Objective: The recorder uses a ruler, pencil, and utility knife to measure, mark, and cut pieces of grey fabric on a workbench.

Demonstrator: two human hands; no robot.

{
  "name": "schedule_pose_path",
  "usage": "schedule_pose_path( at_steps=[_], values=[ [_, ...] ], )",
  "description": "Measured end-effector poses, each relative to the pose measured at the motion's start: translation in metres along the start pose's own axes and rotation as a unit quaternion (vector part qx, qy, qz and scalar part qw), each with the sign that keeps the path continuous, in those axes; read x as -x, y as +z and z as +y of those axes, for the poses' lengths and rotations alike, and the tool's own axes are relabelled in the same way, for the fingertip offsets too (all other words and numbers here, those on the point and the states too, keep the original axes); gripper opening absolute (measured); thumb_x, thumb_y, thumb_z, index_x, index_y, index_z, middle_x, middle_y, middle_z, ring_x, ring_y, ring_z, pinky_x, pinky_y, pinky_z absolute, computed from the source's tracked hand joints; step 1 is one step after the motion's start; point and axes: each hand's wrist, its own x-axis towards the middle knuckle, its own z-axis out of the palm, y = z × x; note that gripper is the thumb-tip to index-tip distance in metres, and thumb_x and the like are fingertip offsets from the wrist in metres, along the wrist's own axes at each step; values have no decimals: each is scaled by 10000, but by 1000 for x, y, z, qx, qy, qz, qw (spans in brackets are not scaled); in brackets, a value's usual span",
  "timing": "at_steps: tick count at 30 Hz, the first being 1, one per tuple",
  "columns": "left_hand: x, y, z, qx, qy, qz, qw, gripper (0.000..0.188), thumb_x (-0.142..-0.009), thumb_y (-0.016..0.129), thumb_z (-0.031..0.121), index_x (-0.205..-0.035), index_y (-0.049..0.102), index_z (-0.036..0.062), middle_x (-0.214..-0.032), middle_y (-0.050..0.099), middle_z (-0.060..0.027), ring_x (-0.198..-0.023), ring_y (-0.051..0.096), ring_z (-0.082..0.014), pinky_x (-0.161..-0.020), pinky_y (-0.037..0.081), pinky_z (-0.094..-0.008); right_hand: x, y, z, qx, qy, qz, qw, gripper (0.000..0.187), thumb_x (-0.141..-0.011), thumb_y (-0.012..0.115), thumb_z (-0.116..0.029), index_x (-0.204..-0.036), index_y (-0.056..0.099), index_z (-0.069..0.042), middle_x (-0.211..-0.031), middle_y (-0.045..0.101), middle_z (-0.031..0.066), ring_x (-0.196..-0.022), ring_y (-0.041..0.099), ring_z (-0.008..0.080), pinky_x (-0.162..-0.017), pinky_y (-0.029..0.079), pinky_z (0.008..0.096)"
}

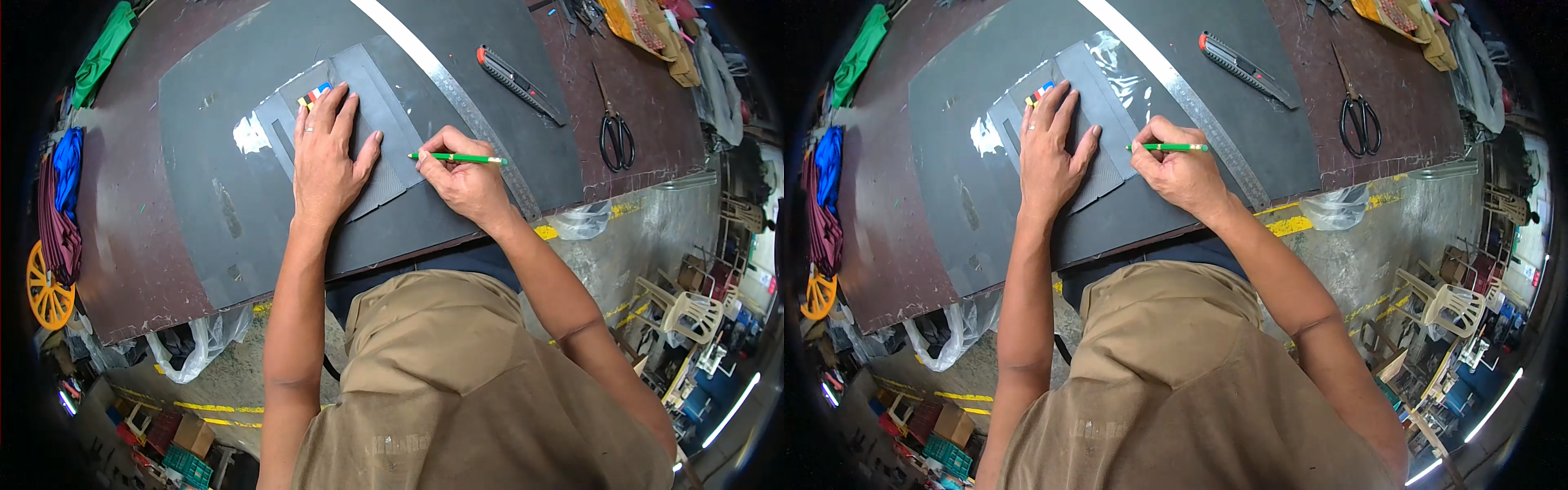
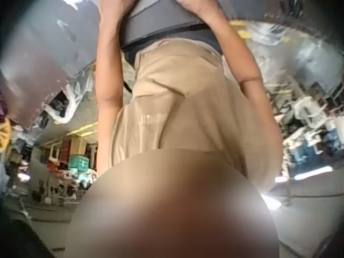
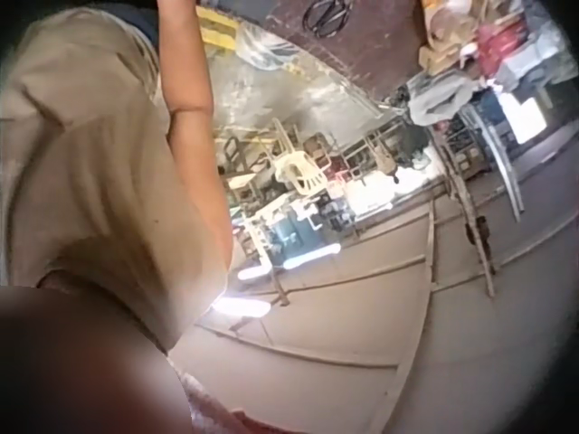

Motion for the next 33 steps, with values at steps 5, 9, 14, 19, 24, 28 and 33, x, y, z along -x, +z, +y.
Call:
schedule_pose_path(
  at_steps=[5, 9, 14, 19, 24, 28, 33],
  values=[
    [3, -5, 2, -1, 0, 1, 1000, 608, -936, 789, 311, -1442, 635, 11, -1545, 568, -160, -1452, 528, -366, -1286, 314, -576, -1, -6, -22, 29, 10, -48, 998, 140, -953, 740, -72, -926, 631, 10, -726, 681, 145, -599, 668, 240, -581, 506, 361],
    [5, -28, 9, -12, 7, 14, 1000, 606, -939, 788, 309, -1445, 634, 13, -1551, 568, -156, -1463, 519, -358, -1288, 308, -574, -3, -9, -45, 75, -62, -74, 992, 180, -989, 733, -97, -917, 615, 18, -781, 705, 129, -640, 650, 190, -600, 503, 358],
    [22, -63, 35, -13, 0, 10, 1000, 608, -940, 787, 306, -1449, 633, 11, -1550, 570, -153, -1470, 511, -355, -1286, 307, -575, 19, -13, -83, 77, -69, -78, 992, 226, -999, 720, -120, -903, 569, 17, -742, 672, 131, -619, 648, 208, -585, 496, 364],
    [18, -77, 80, -8, 6, 15, 1000, 606, -941, 787, 309, -1441, 637, 1, -1547, 570, -162, -1462, 518, -365, -1282, 317, -576, 36, -53, -109, 5, 101, -95, 990, 220, -1001, 713, -151, -904, 598, 10, -678, 658, 106, -564, 648, 174, -556, 500, 354],
    [12, -76, 115, -5, -3, 1, 1000, 602, -951, 769, 328, -1439, 638, 0, -1548, 567, -169, -1467, 510, -367, -1288, 308, -570, 47, -83, -102, -136, 144, -36, 980, 163, -1020, 694, -140, -940, 639, -9, -708, 688, 67, -556, 645, 109, -503, 507, 299],
    [13, -78, 110, -17, 8, 1, 1000, 602, -954, 763, 337, -1439, 638, 2, -1552, 564, -171, -1470, 507, -367, -1293, 300, -569, 24, -99, -109, -260, 118, 33, 958, 144, -1044, 665, -120, -949, 624, -20, -770, 698, 57, -549, 601, 67, -448, 458, 230],
    [22, -79, 77, -14, -3, 4, 1000, 600, -952, 767, 331, -1432, 639, -4, -1545, 567, -174, -1464, 512, -365, -1296, 297, -569, -14, -64, -110, -202, 84, 20, 976, 116, -1046, 714, -124, -1038, 661, -21, -840, 707, 44, -621, 622, 59, -504, 469, 211]
  ],
)
